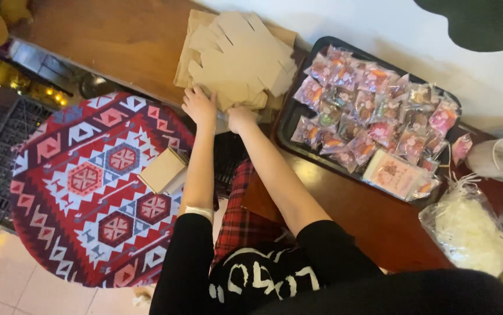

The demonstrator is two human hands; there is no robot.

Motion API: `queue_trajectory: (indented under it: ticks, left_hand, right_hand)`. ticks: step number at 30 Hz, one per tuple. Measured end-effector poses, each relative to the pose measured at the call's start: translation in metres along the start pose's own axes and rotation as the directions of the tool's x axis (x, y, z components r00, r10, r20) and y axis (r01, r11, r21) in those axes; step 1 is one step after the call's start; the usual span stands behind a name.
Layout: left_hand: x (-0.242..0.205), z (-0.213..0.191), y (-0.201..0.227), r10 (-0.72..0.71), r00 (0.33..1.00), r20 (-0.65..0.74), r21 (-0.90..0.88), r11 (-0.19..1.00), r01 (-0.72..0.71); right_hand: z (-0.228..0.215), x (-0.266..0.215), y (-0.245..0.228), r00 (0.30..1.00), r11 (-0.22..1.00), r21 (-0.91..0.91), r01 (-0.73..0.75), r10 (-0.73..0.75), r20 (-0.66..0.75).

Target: Assembling and folding small cardboard boxes from flat templates.

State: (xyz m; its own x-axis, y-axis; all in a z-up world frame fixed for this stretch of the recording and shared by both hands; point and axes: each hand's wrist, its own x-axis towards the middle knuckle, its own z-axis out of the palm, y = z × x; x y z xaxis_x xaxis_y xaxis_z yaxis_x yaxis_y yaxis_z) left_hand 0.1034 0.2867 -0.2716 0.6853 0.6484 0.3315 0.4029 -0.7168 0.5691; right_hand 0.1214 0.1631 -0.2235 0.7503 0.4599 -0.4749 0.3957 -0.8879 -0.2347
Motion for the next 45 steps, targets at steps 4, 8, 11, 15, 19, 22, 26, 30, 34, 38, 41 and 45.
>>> queue_trajectory:
  ticks: [4,8,11,15,19,22,26,30,34,38,41,45]
  left_hand:
    - [-0.004,0.067,-0.025,-0.055,0.997,-0.059,0.114,0.992,0.062]
    - [-0.007,0.056,-0.004,-0.035,0.992,-0.117,0.05,0.998,0.041]
    - [-0.001,0.042,0.005,-0.052,0.991,-0.121,-0.086,0.995,0.042]
    - [0.01,0.098,-0.039,-0.198,0.98,-0.027,-0.254,0.949,0.185]
    - [0.01,0.03,0.018,-0.125,0.99,-0.059,-0.163,0.98,0.114]
    - [0.016,0.009,0.031,-0.245,0.967,-0.074,0.056,0.967,0.249]
    - [0.03,0.037,-0.023,-0.313,0.948,0.064,-0.012,0.949,0.314]
    - [0.038,0.037,-0.039,-0.338,0.931,0.142,-0.14,0.924,0.357]
    - [0.04,0.03,-0.025,-0.219,0.972,0.088,-0.242,0.942,0.234]
    - [0.044,0.016,-0.009,-0.2,0.948,0.246,-0.761,0.566,0.317]
    - [0.042,-0.011,0.008,-0.165,0.947,0.276,-0.881,0.35,0.318]
    - [0.037,-0.052,0.024,-0.123,0.975,0.184,-0.957,0.204,0.206]
  right_hand:
    - [-0.01,-0.004,-0.003,0.996,0.998,-0.054,-0.042,0.046,0.08]
    - [0.023,0.021,0.014,0.999,0.996,-0.073,0.047,-0.048,-0.014]
    - [0.022,0.021,0.016,0.996,0.993,-0.082,0.086,-0.089,-0.03]
    - [0.019,0.018,0.013,0.995,0.993,-0.074,0.096,-0.096,0.013]
    - [0.008,0.009,0.008,0.995,0.996,-0.023,0.086,-0.087,-0.04]
    - [-0.003,-0.002,0.007,0.999,0.999,0.011,0.043,-0.043,-0.007]
    - [-0.012,-0.01,0.005,0.999,0.999,0.04,-0.015,0.013,0.036]
    - [0.004,0.013,0.011,0.998,1.0,-0.004,0.02,-0.02,-0.056]
    - [-0.019,0.002,0.005,0.994,0.998,0.065,0.006,0.001,-0.106]
    - [0.016,0.049,0.016,0.982,0.922,0.386,0.02,0.055,-0.182]
    - [0.032,0.072,0.02,0.965,0.676,0.729,0.111,0.102,-0.241]
    - [-0.042,0.011,0.003,0.991,-0.076,0.994,0.076,0.118,-0.066]
